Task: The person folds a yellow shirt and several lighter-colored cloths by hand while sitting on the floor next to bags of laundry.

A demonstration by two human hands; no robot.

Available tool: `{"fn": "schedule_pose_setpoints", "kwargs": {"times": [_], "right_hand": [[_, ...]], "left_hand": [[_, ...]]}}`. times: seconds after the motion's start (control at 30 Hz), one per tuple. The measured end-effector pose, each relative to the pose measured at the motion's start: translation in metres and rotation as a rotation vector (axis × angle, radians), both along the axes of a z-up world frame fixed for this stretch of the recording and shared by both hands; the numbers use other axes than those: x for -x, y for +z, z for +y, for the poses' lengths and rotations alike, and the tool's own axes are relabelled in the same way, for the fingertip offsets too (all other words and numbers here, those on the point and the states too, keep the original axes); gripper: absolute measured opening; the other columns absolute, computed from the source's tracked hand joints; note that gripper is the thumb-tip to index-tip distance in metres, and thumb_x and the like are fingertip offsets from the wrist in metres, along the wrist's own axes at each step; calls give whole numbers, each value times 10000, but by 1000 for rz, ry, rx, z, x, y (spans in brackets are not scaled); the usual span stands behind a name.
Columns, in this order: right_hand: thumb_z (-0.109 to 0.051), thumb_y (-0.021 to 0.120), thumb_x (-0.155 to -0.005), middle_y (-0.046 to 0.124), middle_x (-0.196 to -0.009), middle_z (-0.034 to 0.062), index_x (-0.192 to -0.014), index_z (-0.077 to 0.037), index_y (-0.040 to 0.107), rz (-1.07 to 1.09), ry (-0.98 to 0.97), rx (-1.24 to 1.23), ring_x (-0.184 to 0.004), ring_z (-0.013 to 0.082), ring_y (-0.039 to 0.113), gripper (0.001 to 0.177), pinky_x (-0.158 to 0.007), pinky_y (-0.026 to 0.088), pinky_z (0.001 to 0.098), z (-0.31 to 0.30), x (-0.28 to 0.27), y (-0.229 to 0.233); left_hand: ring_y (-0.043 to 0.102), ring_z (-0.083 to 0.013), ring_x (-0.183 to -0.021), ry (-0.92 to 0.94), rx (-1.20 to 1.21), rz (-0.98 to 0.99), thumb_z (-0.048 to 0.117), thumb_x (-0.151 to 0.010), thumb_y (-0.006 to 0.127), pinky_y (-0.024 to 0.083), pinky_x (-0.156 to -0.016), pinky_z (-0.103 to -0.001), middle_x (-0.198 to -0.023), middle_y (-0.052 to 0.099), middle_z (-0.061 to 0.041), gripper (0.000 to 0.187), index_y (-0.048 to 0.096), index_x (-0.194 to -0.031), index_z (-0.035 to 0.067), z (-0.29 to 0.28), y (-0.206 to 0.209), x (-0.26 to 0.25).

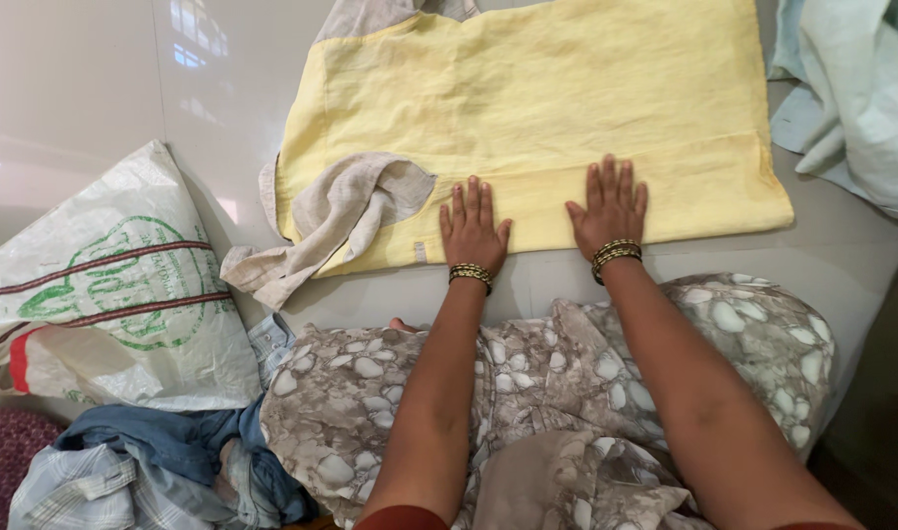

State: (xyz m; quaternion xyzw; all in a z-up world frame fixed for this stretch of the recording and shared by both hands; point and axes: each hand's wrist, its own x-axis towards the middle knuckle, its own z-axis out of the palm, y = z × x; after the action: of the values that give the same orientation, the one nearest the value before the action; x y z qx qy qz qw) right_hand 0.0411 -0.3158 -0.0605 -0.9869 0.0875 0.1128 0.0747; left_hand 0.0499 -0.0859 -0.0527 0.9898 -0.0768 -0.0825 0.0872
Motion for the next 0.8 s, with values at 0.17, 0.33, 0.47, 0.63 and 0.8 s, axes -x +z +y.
{"fn": "schedule_pose_setpoints", "kwargs": {"times": [0.17,0.33,0.47,0.63,0.8], "right_hand": [[-577,344,-1017,-27,-1735,44,-1660,-162,113,-37,-302,-60,-1580,316,-51,800,-1251,-2,558,-33,6,0],[-520,392,-1063,2,-1744,111,-1667,-204,193,-146,-418,-70,-1593,370,-31,711,-1249,1,593,-38,8,-23],[-481,407,-1054,20,-1750,72,-1657,-294,228,-88,-310,-73,-1599,354,-13,656,-1253,1,590,-35,15,-18],[-537,425,-1024,16,-1732,76,-1653,-274,202,-43,-498,-67,-1582,356,-21,718,-1243,-3,594,-51,6,14],[-575,384,-1015,-8,-1724,82,-1648,-221,138,-13,-681,-68,-1572,337,-48,766,-1239,-16,562,-99,-5,6]], "left_hand": [[52,-280,-1568,70,-31,17,537,-996,416,44,-1243,-533,-1711,66,-67,772,214,-1622,132,-18,-1,2],[83,-260,-1600,-248,-14,-3,420,-1027,425,71,-1272,-513,-1732,127,-63,677,284,-1627,139,-95,-15,-4],[122,-208,-1605,-428,6,-114,374,-1067,408,98,-1292,-463,-1743,157,-5,599,311,-1633,205,-138,-23,5],[106,-212,-1571,-444,21,48,543,-999,400,80,-1265,-473,-1710,126,19,719,257,-1618,207,-126,-1,1],[94,-219,-1581,-409,-7,53,572,-1013,384,71,-1268,-478,-1713,122,27,715,254,-1622,221,-115,13,3]]}}
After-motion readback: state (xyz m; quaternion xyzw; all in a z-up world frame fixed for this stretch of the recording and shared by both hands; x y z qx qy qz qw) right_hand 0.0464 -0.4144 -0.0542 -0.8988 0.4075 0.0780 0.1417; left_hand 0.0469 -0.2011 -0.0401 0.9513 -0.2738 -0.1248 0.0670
